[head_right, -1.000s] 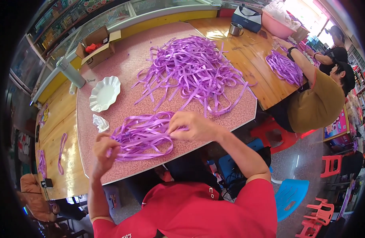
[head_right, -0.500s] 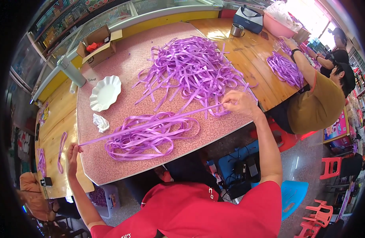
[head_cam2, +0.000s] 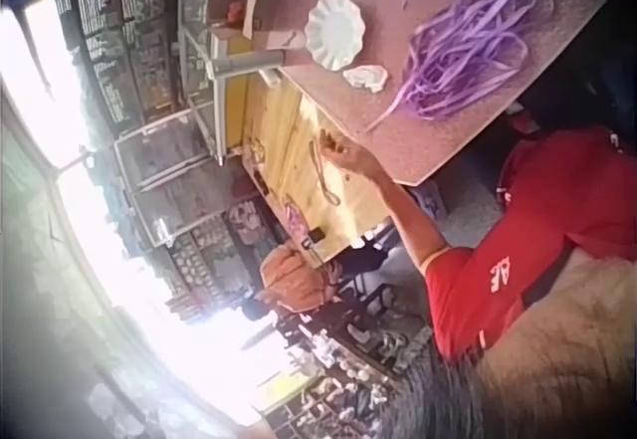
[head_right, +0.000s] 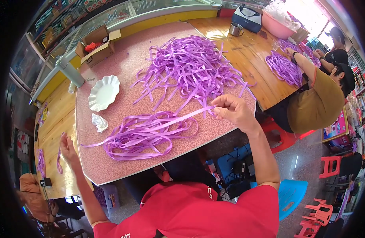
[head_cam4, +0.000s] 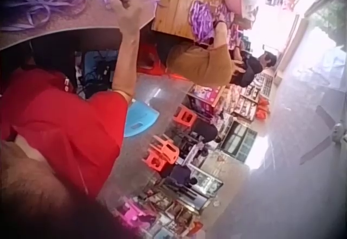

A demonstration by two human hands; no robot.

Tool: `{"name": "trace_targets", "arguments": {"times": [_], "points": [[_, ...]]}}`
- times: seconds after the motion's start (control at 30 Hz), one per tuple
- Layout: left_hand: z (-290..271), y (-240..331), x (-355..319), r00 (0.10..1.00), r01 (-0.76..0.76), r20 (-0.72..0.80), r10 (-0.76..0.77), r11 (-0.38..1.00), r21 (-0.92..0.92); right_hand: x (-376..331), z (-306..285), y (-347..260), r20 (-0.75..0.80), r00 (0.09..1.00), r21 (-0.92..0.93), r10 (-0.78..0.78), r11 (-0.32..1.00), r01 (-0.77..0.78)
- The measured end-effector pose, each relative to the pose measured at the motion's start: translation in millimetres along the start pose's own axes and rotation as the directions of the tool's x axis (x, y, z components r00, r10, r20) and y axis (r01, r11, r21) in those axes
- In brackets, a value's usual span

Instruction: Untangle and sort long purple plastic strips on a workbench.

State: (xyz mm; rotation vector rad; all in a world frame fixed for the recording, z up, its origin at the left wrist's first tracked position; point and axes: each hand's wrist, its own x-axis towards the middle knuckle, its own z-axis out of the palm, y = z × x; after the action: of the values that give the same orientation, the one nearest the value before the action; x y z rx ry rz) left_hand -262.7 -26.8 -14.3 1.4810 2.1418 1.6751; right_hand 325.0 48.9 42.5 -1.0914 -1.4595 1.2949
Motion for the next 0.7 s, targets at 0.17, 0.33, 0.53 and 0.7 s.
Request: {"name": "trace_targets", "arguments": {"times": [0.17,0.33,0.53,0.7], "points": [[67,143,-75,0.615,0.206,0.770,0.169,0.909,-0.363,-18,19,-9,0.021,0.998,0.124,-0.064,0.990,0.060],[155,206,-168,0.089,0.496,0.820,0.566,0.689,-0.529,-28,50,-12,0.087,0.994,0.354,-0.067,0.935,0.032],[195,237,-189,0.410,0.837,0.826,0.386,0.202,-0.509,-38,73,-2,0.112,0.986,0.325,-0.124,0.942,0.081],[188,214,-151,0.535,0.840,0.837,0.114,-0.183,-0.511,-39,75,16,-0.109,0.960,0.178,-0.257,0.945,0.273]]}}
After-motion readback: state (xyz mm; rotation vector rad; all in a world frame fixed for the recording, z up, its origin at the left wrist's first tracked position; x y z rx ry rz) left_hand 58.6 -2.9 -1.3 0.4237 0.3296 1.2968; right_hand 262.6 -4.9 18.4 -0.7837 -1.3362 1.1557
